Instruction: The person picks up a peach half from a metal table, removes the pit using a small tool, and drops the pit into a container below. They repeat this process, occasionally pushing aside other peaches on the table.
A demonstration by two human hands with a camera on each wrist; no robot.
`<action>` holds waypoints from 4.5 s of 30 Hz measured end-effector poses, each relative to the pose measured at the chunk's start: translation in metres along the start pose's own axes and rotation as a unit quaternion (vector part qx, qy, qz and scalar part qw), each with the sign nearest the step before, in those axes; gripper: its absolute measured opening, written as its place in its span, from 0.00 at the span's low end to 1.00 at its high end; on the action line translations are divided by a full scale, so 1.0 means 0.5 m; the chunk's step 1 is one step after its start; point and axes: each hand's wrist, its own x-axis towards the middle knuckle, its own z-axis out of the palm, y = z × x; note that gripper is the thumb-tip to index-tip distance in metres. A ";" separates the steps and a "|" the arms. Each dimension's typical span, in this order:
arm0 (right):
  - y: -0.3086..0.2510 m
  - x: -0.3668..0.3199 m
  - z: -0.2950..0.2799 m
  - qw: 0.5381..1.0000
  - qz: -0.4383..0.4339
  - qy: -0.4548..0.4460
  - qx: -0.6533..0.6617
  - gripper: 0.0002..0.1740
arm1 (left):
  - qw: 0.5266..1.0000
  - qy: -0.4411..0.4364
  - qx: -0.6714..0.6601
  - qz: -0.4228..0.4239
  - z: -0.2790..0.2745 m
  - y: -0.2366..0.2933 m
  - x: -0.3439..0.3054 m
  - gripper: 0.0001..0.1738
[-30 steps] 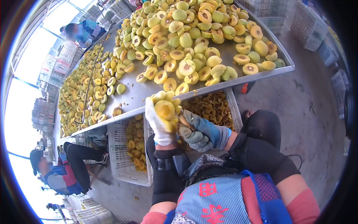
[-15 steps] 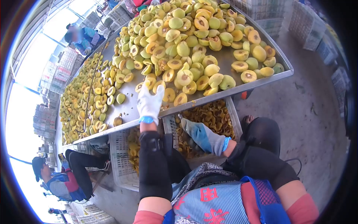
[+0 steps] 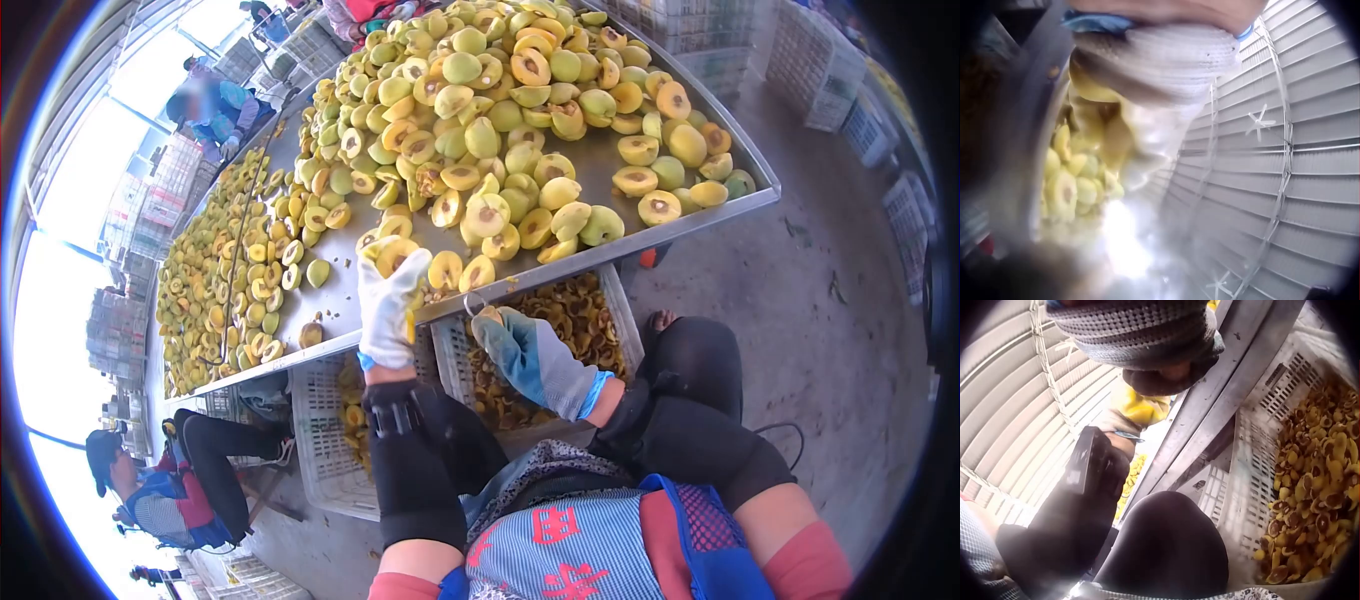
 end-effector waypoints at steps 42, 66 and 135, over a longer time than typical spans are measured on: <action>-0.045 -0.015 -0.019 0.773 0.390 -0.295 0.404 0.33 | 0.981 -0.130 -0.145 -0.009 0.084 -0.015 -0.170 0.25; -0.075 -0.018 -0.016 0.898 0.374 -0.126 0.192 0.38 | 0.784 0.128 0.596 0.115 -0.164 0.008 -0.049 0.25; 0.012 -0.034 0.032 0.990 0.044 -0.064 0.115 0.27 | 0.999 -0.043 -0.010 0.023 0.091 -0.002 -0.192 0.22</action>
